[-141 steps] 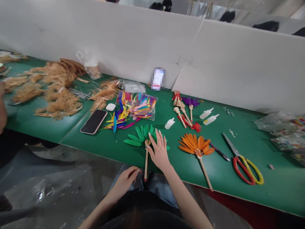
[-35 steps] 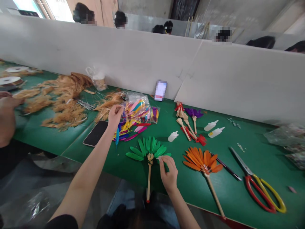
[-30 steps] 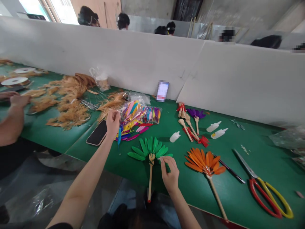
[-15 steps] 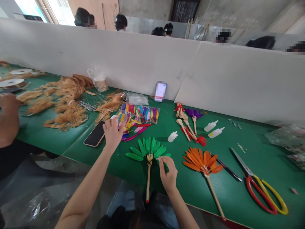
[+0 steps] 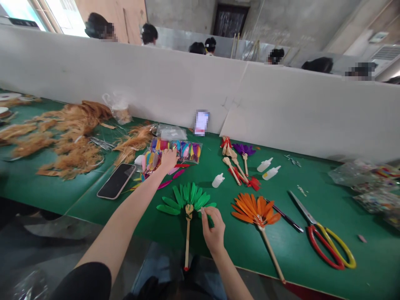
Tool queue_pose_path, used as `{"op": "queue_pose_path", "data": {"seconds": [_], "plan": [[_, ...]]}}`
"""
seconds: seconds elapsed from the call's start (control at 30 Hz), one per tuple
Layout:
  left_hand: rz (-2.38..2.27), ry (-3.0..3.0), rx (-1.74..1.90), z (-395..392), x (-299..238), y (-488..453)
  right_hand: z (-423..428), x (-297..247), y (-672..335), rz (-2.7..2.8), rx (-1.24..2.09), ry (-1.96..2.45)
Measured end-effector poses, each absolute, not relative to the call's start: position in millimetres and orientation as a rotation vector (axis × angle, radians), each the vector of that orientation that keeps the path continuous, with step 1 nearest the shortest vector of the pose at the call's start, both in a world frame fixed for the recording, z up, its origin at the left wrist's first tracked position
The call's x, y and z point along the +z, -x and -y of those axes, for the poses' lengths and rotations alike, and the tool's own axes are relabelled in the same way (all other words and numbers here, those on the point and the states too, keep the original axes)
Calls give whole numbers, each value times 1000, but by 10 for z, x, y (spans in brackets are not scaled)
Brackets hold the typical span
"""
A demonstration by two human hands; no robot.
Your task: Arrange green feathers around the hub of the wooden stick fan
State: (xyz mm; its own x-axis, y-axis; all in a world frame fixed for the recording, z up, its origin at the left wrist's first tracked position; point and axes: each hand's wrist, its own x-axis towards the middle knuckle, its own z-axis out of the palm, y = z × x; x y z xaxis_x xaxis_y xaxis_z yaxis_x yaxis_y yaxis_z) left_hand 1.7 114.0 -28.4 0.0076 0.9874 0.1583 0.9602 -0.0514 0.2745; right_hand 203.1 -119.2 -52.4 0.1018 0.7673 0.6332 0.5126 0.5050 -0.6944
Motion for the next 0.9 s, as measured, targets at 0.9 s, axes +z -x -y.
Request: {"op": "queue_pose_path", "data": {"seconds": [0.9], "plan": [[-1169,-2700,1029,680,1076,-272,783,561,-1960,550,1652,807]]}}
